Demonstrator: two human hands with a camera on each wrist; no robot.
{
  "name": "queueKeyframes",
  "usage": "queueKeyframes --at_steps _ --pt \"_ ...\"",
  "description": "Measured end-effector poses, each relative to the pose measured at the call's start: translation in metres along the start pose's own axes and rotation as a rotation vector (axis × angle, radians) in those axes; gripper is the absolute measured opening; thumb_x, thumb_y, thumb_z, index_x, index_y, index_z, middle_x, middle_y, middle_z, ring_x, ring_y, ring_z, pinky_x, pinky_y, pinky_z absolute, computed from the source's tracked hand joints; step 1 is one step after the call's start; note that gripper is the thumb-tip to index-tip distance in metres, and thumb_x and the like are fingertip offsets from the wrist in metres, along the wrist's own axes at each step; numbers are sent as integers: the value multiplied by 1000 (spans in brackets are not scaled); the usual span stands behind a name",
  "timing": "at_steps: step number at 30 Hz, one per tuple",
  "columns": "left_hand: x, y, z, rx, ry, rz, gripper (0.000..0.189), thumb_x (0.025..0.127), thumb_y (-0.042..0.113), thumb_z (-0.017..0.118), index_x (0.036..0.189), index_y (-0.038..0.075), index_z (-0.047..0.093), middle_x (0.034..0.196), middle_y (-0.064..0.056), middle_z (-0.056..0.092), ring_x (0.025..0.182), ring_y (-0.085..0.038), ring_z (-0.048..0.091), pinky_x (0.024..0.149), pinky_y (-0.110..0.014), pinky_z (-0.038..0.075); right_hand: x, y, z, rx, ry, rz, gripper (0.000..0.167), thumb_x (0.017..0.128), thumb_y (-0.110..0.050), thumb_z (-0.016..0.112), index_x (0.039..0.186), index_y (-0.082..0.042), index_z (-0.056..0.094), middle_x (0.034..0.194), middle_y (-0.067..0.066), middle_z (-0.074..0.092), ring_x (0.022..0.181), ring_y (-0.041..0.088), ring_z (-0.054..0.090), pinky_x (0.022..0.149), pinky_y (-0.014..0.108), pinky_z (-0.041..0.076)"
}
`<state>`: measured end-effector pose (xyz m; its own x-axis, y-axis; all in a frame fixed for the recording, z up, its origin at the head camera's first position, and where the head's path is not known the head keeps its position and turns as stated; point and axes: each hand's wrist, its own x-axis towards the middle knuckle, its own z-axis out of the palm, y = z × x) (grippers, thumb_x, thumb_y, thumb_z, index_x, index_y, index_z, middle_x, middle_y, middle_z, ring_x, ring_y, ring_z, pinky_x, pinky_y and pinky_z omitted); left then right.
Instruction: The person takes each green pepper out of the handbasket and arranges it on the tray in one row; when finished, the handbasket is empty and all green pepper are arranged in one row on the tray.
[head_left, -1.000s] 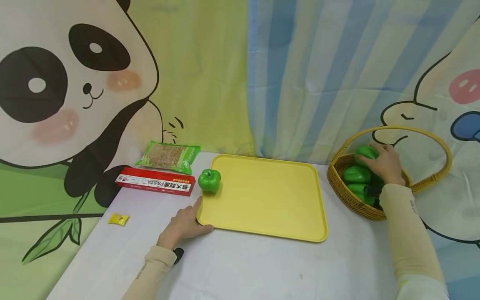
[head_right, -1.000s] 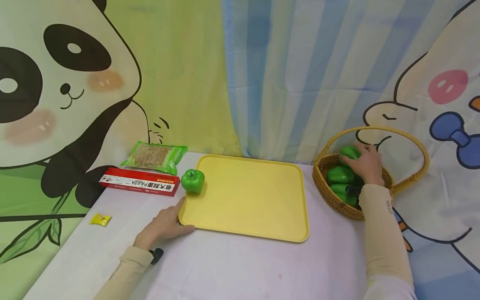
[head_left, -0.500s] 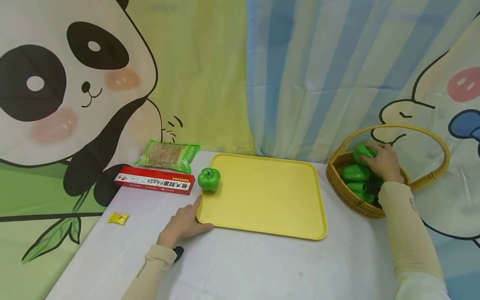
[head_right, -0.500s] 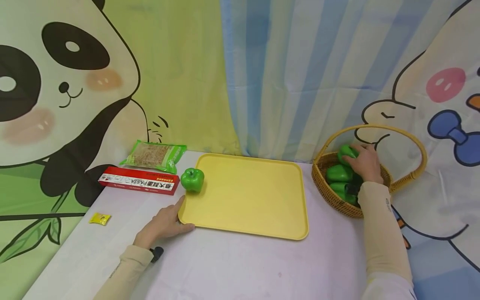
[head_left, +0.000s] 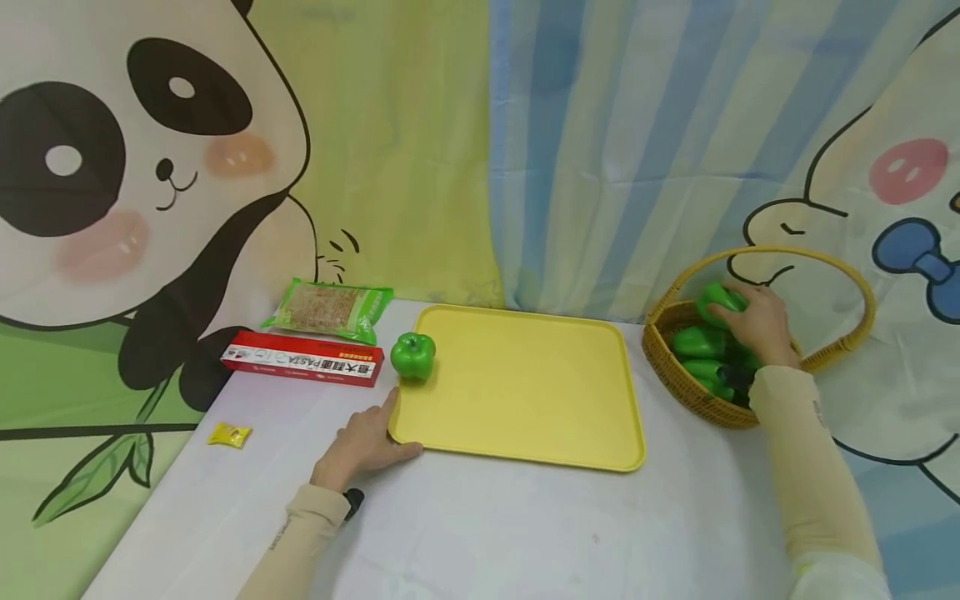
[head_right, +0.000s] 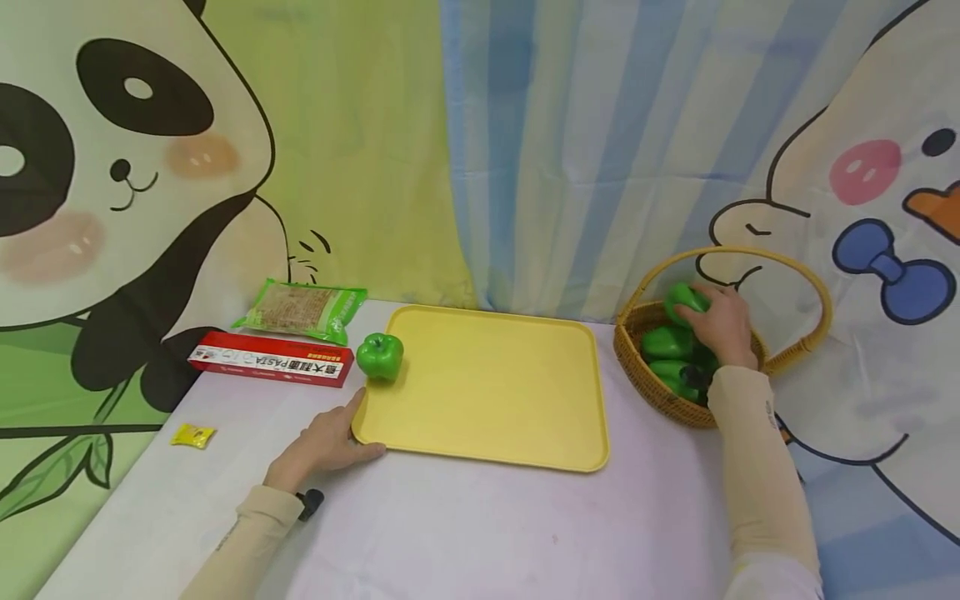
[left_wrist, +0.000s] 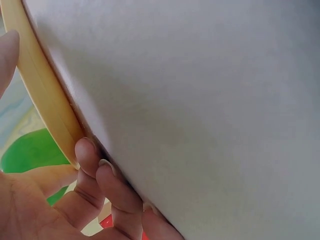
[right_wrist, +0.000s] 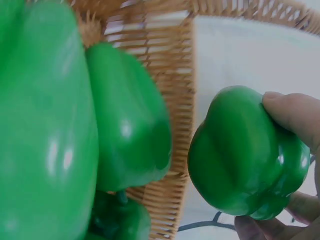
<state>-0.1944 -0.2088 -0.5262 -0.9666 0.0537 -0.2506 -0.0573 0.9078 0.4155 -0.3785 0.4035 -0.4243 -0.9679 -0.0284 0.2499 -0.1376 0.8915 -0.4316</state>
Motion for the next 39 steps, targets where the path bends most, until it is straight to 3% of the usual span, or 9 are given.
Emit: queueKeyframes --at_steps 6,10,13,20,28,30,33,36,39 --pt "1 0 -1 1 -7 1 116 77 63 77 162 11 18 132 -21 61 109 -34 61 95 -69 46 -19 -17 -3 75 68 24 66 97 -46 62 147 -5 49 145 36 44 122 54 43 88 63 41" --pt "1 -1 -2 4 -12 8 116 78 63 76 162 11 16 133 -21 60 110 -35 60 95 -69 46 -36 -24 1 99 154 -8 59 97 -38 66 142 -2 55 136 34 53 108 47 49 74 45 37" --pt "1 -1 -2 0 -16 2 115 78 63 76 162 12 15 134 -22 59 111 -36 60 96 -68 46 -48 -33 6 122 205 -31 56 95 -35 69 140 -3 57 136 31 57 110 46 52 75 44 38" --pt "2 -2 0 -2 -17 9 115 78 62 76 162 10 17 135 -23 59 114 -38 60 96 -70 45 -72 -63 18 194 299 -75 54 89 -28 77 136 -6 62 140 24 57 126 46 52 89 59 43" --pt "2 -3 1 5 -12 19 115 78 63 76 161 10 17 135 -23 59 113 -38 61 94 -70 46 -90 -94 37 280 285 -152 54 86 -22 81 136 -9 63 143 23 56 125 46 55 87 61 49" --pt "3 -3 1 7 -8 19 115 78 63 76 162 11 17 134 -22 59 113 -38 61 93 -70 47 -92 -100 43 290 287 -188 53 85 -19 81 135 -8 64 142 22 57 124 45 56 88 55 50" --pt "4 -4 2 4 -6 17 116 77 64 76 162 12 16 133 -22 60 112 -38 61 92 -70 47 -95 -109 53 312 285 -228 52 84 -15 81 133 -8 65 141 21 58 119 43 59 88 28 50" --pt "4 -4 3 -1 -9 12 116 77 64 76 162 13 16 134 -21 59 112 -37 60 93 -71 46 -97 -117 61 347 274 -249 51 84 -13 81 132 -6 65 140 22 58 116 42 61 82 7 40" --pt "3 -3 2 -2 -9 11 116 77 64 76 162 12 17 134 -21 59 112 -37 60 93 -71 46 -98 -126 67 414 248 -256 51 84 -10 81 132 -5 65 140 22 58 116 42 62 83 4 45"
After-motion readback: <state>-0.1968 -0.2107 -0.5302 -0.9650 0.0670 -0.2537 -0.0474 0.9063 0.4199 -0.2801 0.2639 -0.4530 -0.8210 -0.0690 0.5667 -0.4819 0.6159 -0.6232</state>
